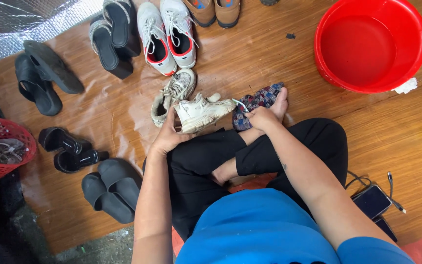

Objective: The person sits on the floor and scrubs a white sneaker using a toothbrush and a patterned cloth. They dip the toothbrush into a red basin of water, scrub the shoe's upper and sole, and wipe the shoe with the cloth. The person handles the shoe one at a time, turning it to clean different sides.

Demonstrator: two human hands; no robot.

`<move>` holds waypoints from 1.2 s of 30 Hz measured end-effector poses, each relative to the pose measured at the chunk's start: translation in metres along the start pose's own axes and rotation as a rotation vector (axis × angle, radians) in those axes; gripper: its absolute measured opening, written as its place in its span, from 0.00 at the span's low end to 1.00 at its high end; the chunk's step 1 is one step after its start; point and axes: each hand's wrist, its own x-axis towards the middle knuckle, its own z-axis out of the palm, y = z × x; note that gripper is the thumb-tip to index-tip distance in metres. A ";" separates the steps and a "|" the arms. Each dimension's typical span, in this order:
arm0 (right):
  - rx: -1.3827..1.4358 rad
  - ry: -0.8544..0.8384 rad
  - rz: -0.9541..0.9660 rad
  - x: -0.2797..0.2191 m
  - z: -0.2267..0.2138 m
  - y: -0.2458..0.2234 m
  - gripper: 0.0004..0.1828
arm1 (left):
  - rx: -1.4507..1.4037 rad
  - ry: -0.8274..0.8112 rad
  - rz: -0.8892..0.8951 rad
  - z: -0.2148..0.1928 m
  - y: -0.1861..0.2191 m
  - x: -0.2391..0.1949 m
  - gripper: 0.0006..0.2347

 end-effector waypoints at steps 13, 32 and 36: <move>0.045 -0.007 0.128 0.056 0.037 0.041 0.20 | 0.004 0.035 -0.059 0.006 0.004 0.004 0.61; 0.084 0.289 -0.360 -0.108 -0.015 -0.055 0.17 | 0.269 0.021 0.039 0.029 0.040 -0.011 0.56; 0.075 0.307 -0.372 -0.120 -0.005 -0.059 0.18 | 0.322 0.031 0.061 0.033 0.045 -0.018 0.56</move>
